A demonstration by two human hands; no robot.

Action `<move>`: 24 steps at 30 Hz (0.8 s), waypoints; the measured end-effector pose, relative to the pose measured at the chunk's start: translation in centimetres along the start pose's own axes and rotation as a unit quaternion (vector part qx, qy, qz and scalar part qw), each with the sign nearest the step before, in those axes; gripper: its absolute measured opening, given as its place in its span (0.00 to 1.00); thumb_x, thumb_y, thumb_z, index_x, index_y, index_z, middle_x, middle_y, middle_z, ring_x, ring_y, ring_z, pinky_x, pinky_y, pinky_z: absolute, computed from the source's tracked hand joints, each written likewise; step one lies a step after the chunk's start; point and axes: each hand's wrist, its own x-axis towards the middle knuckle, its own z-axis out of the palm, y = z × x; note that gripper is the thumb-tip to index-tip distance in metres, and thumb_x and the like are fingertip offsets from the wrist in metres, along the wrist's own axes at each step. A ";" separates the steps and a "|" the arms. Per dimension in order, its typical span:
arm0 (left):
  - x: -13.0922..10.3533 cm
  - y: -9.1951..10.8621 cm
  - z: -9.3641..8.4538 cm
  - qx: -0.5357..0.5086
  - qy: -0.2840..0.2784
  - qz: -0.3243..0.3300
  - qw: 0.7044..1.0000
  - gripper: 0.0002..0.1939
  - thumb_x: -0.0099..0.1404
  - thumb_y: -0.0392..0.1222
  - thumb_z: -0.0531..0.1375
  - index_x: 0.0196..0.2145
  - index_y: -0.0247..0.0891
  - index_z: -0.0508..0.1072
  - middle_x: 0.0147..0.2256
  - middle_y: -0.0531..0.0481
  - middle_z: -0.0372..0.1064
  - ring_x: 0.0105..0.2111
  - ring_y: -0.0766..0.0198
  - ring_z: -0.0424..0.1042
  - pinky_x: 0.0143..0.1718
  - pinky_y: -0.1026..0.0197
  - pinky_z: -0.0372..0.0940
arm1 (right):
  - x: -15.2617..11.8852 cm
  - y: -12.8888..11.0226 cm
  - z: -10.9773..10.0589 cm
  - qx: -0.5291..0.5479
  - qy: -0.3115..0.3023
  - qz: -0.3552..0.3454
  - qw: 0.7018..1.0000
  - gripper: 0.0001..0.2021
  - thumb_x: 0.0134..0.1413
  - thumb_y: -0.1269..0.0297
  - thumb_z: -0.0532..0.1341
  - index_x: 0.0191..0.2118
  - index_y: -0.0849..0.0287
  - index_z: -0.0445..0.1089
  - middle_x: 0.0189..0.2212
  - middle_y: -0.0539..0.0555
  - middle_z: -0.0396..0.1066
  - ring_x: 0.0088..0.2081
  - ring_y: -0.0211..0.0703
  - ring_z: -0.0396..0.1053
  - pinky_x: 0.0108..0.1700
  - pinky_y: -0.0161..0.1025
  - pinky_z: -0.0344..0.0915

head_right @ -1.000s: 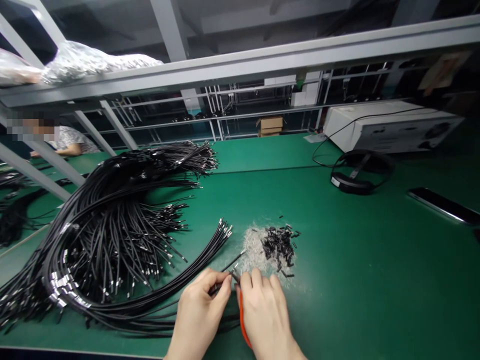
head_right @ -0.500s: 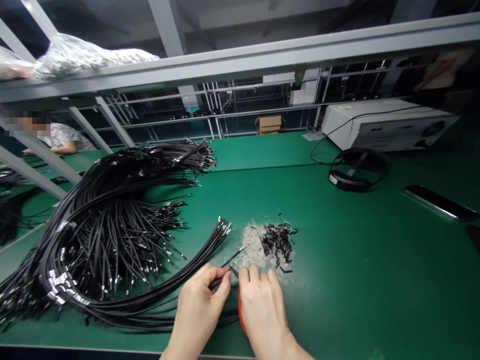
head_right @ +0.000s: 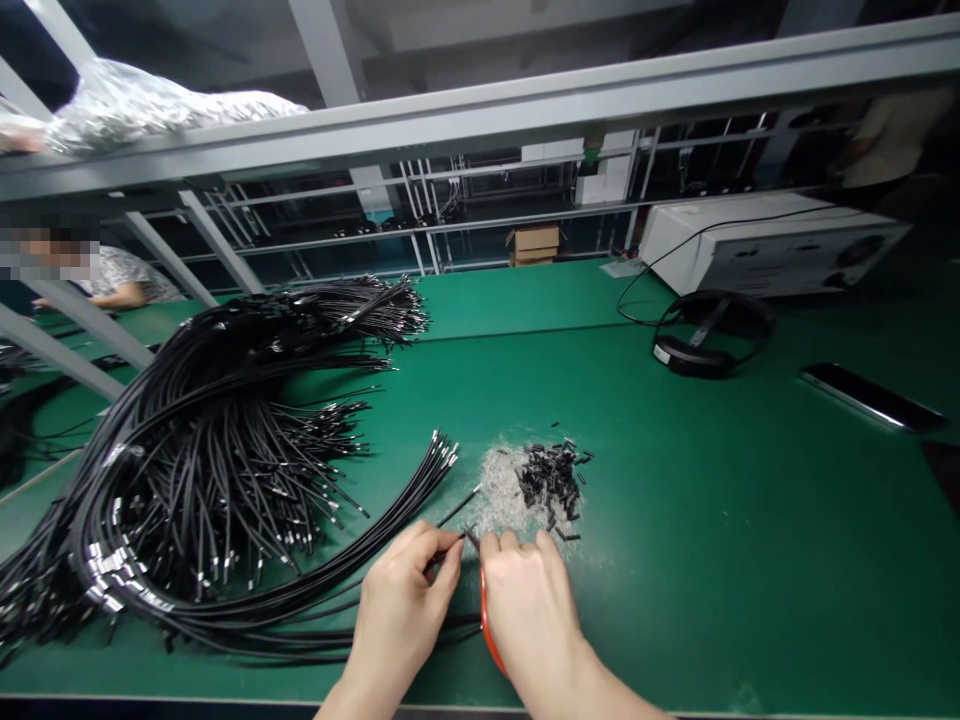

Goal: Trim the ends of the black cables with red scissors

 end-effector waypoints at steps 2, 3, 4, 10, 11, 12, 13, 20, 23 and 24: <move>0.0 -0.2 0.2 0.012 0.007 0.021 1.000 0.09 0.66 0.38 0.54 0.30 0.40 0.71 0.28 0.50 0.67 0.31 0.61 0.70 0.32 0.62 0.63 | 0.1 0.0 -0.1 0.004 -0.012 0.007 1.000 0.14 0.57 0.81 0.50 0.36 0.59 0.70 0.30 0.55 0.74 0.30 0.47 0.73 0.41 0.44 0.54; -0.1 -0.3 0.3 0.016 0.009 0.030 0.999 0.09 0.66 0.37 0.54 0.30 0.40 0.71 0.29 0.50 0.67 0.31 0.61 0.70 0.32 0.62 0.64 | 0.1 0.0 -0.2 0.004 -0.015 0.010 1.000 0.15 0.57 0.80 0.49 0.37 0.59 0.70 0.30 0.56 0.74 0.30 0.48 0.73 0.40 0.44 0.55; -0.1 -0.4 0.4 0.019 0.011 0.039 0.999 0.08 0.66 0.37 0.54 0.30 0.40 0.71 0.29 0.50 0.67 0.32 0.61 0.69 0.33 0.62 0.64 | 0.1 -0.1 -0.2 0.004 -0.017 0.012 1.000 0.15 0.57 0.80 0.49 0.37 0.59 0.70 0.30 0.56 0.74 0.30 0.48 0.73 0.40 0.44 0.55; -0.2 -1.0 0.8 0.011 -0.002 0.056 0.998 0.09 0.68 0.37 0.52 0.32 0.40 0.71 0.30 0.50 0.67 0.32 0.61 0.69 0.34 0.60 0.64 | 0.1 -0.4 -0.3 0.009 -0.023 0.021 0.999 0.15 0.55 0.82 0.49 0.36 0.60 0.71 0.27 0.58 0.75 0.29 0.49 0.74 0.39 0.42 0.58; -0.2 -1.1 0.9 0.006 -0.004 0.055 0.998 0.09 0.68 0.38 0.52 0.33 0.40 0.71 0.30 0.50 0.67 0.33 0.61 0.69 0.34 0.60 0.64 | 0.1 -0.3 -0.3 0.013 -0.024 0.024 0.999 0.15 0.54 0.82 0.49 0.35 0.60 0.71 0.27 0.58 0.76 0.29 0.49 0.74 0.37 0.41 0.58; -0.2 -1.2 0.9 0.000 -0.007 0.053 0.999 0.09 0.68 0.38 0.52 0.33 0.40 0.71 0.30 0.50 0.67 0.33 0.61 0.69 0.35 0.60 0.64 | 0.1 -0.2 -0.3 0.020 -0.024 0.030 0.999 0.15 0.54 0.81 0.50 0.34 0.60 0.71 0.26 0.57 0.76 0.29 0.49 0.75 0.36 0.40 0.58; -0.2 -1.2 0.9 -0.007 -0.009 0.049 0.999 0.09 0.68 0.39 0.52 0.33 0.40 0.71 0.30 0.49 0.67 0.33 0.61 0.69 0.35 0.60 0.65 | 0.1 0.1 -0.3 0.032 -0.022 0.037 0.999 0.14 0.55 0.80 0.50 0.33 0.59 0.70 0.26 0.57 0.76 0.28 0.49 0.75 0.34 0.39 0.58; -0.5 -1.0 0.5 -0.081 0.008 0.027 0.996 0.08 0.69 0.40 0.53 0.36 0.40 0.71 0.32 0.50 0.69 0.35 0.62 0.70 0.37 0.60 0.65 | 0.4 1.0 0.9 0.326 0.044 0.137 0.934 0.17 0.64 0.55 0.48 0.34 0.57 0.69 0.22 0.53 0.73 0.24 0.44 0.71 0.27 0.34 0.56; -0.6 -1.0 0.3 -0.122 0.018 0.041 0.991 0.07 0.68 0.39 0.54 0.37 0.40 0.72 0.32 0.50 0.69 0.33 0.64 0.71 0.36 0.63 0.66 | 0.8 0.5 1.4 0.476 0.074 0.142 0.865 0.17 0.60 0.49 0.53 0.35 0.58 0.70 0.23 0.51 0.73 0.25 0.42 0.70 0.28 0.33 0.59; -0.7 -1.1 0.2 -0.135 0.026 0.051 0.989 0.07 0.67 0.39 0.54 0.37 0.40 0.72 0.32 0.50 0.69 0.33 0.64 0.71 0.35 0.64 0.66 | 1.0 0.3 1.3 0.502 0.080 0.144 0.849 0.17 0.58 0.49 0.54 0.34 0.58 0.71 0.24 0.52 0.73 0.26 0.42 0.69 0.29 0.32 0.60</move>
